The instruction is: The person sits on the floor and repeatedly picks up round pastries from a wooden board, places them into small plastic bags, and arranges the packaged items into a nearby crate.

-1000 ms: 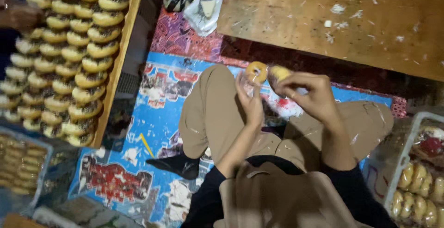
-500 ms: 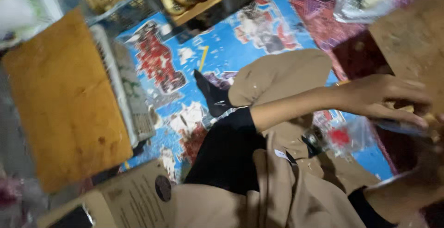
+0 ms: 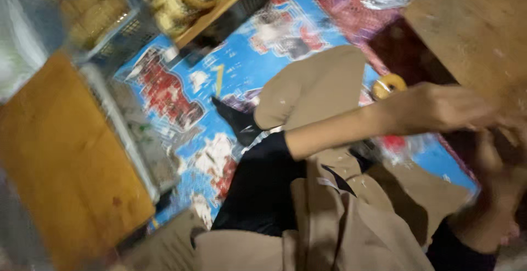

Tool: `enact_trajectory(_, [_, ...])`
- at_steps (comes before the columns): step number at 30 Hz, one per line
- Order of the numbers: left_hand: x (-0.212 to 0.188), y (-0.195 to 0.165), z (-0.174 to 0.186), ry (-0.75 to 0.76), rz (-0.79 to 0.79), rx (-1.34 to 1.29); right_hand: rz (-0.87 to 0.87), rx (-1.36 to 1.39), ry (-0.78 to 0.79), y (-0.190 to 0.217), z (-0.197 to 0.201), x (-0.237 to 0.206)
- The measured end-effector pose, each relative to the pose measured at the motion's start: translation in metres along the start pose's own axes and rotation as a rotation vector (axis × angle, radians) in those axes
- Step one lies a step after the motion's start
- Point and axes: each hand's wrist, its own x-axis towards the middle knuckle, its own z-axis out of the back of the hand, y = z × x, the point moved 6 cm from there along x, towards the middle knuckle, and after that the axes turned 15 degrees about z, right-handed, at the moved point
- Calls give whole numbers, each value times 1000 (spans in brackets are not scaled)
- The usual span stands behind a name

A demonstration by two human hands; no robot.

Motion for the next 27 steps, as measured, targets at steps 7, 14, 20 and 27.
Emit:
enact_trajectory(7, [20, 8, 50, 147, 200, -192, -134, -519, 562, -66, 9, -83])
enact_trajectory(14, [22, 82, -24, 258, 958, -479, -516, 1124, 102, -28, -46, -28])
enact_trajectory(20, [-26, 133, -11, 55, 890, -387, -802, 921, -558, -61, -184, -51])
enact_trajectory(27, [-182, 139, 30, 377, 1142, 125, -1104, 1245, -162, 75, -266, -163])
